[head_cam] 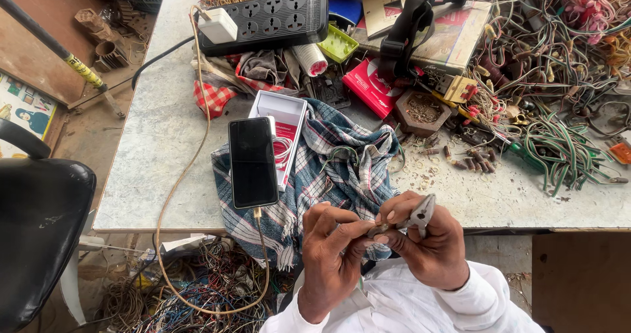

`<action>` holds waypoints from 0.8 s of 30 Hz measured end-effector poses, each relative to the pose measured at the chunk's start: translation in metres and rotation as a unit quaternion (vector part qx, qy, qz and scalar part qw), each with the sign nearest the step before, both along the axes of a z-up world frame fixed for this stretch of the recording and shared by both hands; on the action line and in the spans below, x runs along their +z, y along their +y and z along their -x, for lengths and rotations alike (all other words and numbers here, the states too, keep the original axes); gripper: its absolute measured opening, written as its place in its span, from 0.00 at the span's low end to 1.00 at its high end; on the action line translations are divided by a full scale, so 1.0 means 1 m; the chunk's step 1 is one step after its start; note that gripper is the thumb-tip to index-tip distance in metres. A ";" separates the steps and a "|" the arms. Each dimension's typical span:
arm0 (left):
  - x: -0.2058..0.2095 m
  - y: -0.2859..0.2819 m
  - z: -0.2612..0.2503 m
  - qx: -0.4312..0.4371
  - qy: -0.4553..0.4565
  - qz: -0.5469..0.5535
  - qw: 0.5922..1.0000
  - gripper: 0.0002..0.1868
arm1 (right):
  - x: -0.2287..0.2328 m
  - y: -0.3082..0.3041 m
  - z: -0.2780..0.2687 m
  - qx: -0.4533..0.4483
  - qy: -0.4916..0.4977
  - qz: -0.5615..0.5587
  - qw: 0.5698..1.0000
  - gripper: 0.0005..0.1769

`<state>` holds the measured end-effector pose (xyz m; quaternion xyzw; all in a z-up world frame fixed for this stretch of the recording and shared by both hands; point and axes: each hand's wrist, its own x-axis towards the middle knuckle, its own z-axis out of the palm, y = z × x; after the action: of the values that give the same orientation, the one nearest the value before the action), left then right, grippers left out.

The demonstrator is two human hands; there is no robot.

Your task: The person uses pliers to strip the insulation from several green and white electrical wires. The person holds the wires in one hand and uses the pliers in the other to cut and remove the outer sheath, exposing the inner conductors.

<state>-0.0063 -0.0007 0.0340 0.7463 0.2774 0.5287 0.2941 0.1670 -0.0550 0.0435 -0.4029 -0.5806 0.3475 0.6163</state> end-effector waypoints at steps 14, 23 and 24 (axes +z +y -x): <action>0.000 -0.005 -0.003 0.035 0.033 -0.016 0.999 0.09 | 0.015 0.000 0.002 -0.078 -0.153 -0.027 0.985 0.13; 0.003 -0.012 -0.003 0.027 0.039 -0.012 0.999 0.07 | 0.007 -0.002 0.005 -0.133 -0.141 -0.070 0.979 0.15; 0.004 -0.012 -0.004 0.030 0.041 -0.010 0.999 0.07 | 0.005 -0.003 0.006 -0.145 -0.145 -0.073 0.976 0.15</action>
<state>-0.0020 -0.0124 0.0377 0.7617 0.3058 0.5092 0.2590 0.1607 -0.0578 0.0482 -0.4826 -0.6233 0.1490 0.5970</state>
